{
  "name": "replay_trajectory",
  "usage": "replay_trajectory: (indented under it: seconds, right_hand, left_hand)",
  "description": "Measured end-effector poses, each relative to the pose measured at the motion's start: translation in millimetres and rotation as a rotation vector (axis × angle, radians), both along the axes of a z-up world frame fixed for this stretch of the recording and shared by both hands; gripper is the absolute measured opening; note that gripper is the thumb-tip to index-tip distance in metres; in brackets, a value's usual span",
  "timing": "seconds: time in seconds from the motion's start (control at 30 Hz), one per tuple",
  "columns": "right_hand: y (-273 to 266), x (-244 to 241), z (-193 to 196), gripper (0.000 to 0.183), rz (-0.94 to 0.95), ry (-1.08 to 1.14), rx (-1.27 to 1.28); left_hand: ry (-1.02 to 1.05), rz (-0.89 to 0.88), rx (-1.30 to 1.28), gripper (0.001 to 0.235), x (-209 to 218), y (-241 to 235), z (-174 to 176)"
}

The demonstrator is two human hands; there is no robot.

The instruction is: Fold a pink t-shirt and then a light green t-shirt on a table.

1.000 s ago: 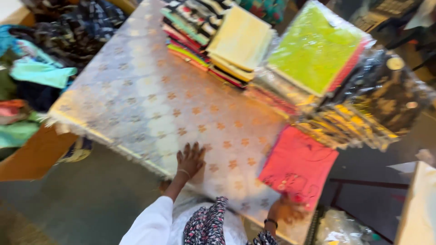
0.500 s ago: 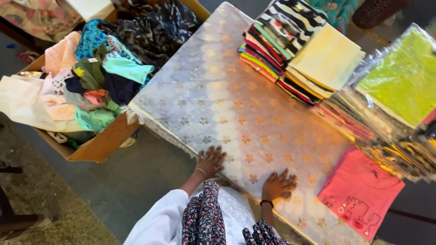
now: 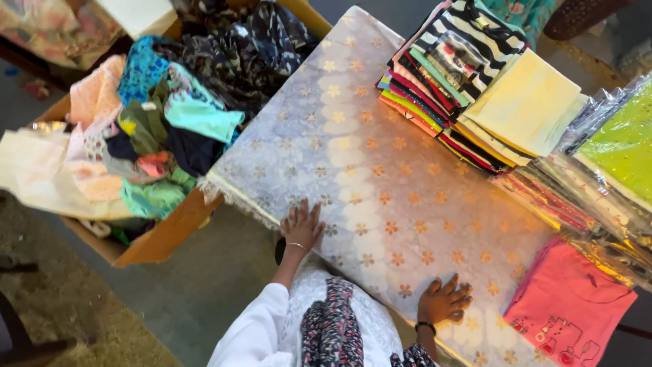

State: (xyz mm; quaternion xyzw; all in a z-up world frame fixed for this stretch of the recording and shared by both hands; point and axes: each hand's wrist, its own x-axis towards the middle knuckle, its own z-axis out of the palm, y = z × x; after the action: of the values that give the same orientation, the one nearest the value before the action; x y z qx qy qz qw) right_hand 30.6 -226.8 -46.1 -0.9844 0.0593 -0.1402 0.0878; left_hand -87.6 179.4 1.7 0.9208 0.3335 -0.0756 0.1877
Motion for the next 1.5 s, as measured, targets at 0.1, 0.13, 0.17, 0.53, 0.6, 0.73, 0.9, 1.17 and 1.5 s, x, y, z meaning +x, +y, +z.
replay_trajectory:
  seconds: [0.1, 0.13, 0.17, 0.53, 0.6, 0.73, 0.9, 1.17, 1.5]
  right_hand:
    - [2, 6, -11, 0.057, -0.03, 0.022, 0.008]
    - [0, 4, -11, 0.058, -0.028, 0.027, 0.032]
    - [-1, 2, -11, 0.059, -0.026, 0.032, 0.057]
    - [115, -22, -44, 0.066, -0.449, 0.118, 0.22]
    - [145, -23, -46, 0.067, -0.451, 0.109, 0.217]
    - [206, -16, -52, 0.053, -0.191, 0.088, 0.291]
    - [319, -10, -11, 0.07, 0.269, 0.708, 1.272]
    - [267, 24, -117, 0.027, 0.42, 0.348, 2.649]
    - [171, 67, 168, 0.02, -0.062, -0.379, 1.885]
  left_hand:
    - [-0.112, -0.006, 0.129, 0.063, 28, 62, -13]
    - [-0.061, -0.035, 0.119, 0.061, 34, 85, -6]
    - [-0.01, -0.064, 0.109, 0.06, 40, 107, 1]
    - [-0.328, 0.216, 0.661, 0.067, 50, 372, 19]
    - [-0.273, 0.277, 0.6, 0.067, 53, 393, -2]
    - [-0.527, 0.247, 0.242, 0.035, 88, 343, 33]
    - [-0.879, -0.227, 0.058, 0.036, 114, 172, 69]
    - [-0.96, -1.043, -0.312, 0.029, 57, 111, 142]
    - [-0.603, -0.812, 0.494, 0.044, 33, 323, 16]
